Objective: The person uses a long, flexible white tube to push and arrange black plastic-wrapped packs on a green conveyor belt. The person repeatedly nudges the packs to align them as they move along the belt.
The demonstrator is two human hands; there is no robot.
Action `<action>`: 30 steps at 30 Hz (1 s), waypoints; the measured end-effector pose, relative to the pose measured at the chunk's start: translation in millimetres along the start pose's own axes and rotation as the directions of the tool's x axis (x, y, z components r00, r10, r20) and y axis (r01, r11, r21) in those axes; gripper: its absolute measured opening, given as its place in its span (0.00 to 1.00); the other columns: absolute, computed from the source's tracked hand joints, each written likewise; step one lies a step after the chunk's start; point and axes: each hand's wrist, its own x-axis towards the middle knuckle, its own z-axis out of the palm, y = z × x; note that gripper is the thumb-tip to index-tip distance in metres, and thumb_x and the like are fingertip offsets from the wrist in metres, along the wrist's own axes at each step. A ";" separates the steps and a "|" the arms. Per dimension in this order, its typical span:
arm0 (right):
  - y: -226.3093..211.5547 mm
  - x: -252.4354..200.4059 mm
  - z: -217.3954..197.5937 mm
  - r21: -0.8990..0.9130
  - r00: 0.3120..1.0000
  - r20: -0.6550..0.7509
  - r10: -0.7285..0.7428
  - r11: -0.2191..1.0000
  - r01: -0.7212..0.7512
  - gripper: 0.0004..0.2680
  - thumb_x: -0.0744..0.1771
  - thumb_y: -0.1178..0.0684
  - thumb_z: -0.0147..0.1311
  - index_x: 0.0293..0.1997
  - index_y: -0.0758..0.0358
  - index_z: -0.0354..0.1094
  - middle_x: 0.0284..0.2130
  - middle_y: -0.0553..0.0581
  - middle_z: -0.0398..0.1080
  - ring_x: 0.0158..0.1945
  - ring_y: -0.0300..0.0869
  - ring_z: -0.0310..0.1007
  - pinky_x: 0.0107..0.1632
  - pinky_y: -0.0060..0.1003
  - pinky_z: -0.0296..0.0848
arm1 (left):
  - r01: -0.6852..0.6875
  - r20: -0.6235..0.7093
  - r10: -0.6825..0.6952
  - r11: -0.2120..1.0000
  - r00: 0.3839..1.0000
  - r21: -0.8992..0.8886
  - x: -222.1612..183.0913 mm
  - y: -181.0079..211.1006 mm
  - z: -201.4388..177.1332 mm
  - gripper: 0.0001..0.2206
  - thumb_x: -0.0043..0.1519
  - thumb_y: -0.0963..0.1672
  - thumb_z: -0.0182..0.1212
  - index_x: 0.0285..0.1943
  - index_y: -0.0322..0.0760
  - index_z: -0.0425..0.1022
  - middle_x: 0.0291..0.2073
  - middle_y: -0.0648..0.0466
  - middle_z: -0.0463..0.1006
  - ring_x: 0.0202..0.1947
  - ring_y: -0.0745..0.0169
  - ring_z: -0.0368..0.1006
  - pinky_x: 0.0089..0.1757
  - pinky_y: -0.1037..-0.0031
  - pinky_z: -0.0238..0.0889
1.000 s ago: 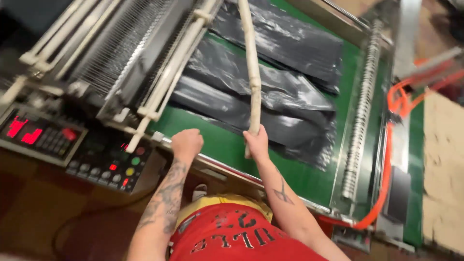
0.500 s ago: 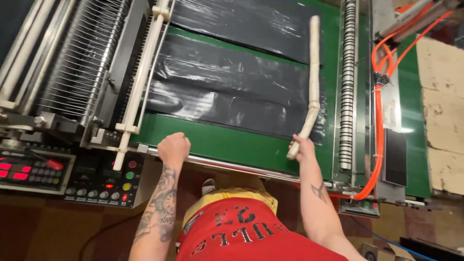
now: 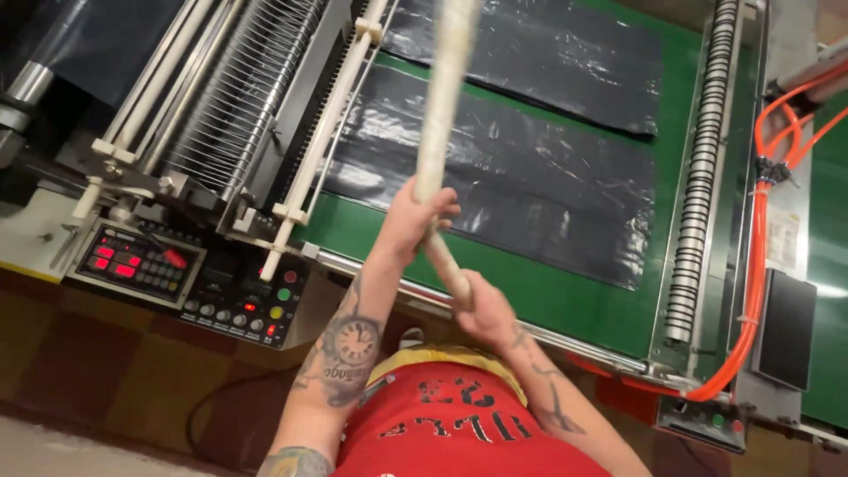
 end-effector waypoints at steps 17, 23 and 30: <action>162.5 -37.2 -76.1 -0.692 0.941 0.153 0.301 0.712 -0.116 0.28 0.61 0.16 0.38 0.28 0.51 0.70 0.28 0.57 0.77 0.42 0.52 0.80 0.46 0.48 0.76 | 0.079 -0.192 0.532 0.228 0.825 0.970 3.2 -122.3 -155.3 0.26 0.57 0.51 0.66 0.65 0.50 0.70 0.41 0.44 0.81 0.37 0.32 0.79 0.43 0.47 0.71; 190.3 -38.8 -64.6 -0.719 0.948 0.168 0.269 0.692 -0.069 0.27 0.61 0.14 0.37 0.24 0.47 0.67 0.24 0.52 0.76 0.38 0.47 0.81 0.42 0.44 0.77 | 0.146 -0.246 0.523 0.226 0.816 0.963 7.0 -138.7 -172.0 0.26 0.57 0.53 0.68 0.65 0.52 0.71 0.40 0.49 0.81 0.37 0.37 0.80 0.41 0.51 0.73; 187.9 -29.1 -68.5 -0.727 0.939 0.177 0.294 0.682 -0.077 0.26 0.61 0.15 0.37 0.26 0.46 0.68 0.26 0.50 0.76 0.40 0.46 0.81 0.45 0.44 0.77 | 0.125 -0.178 0.476 0.140 0.861 0.982 8.6 -105.4 -144.2 0.27 0.62 0.51 0.62 0.71 0.47 0.68 0.44 0.43 0.80 0.34 0.30 0.78 0.38 0.45 0.73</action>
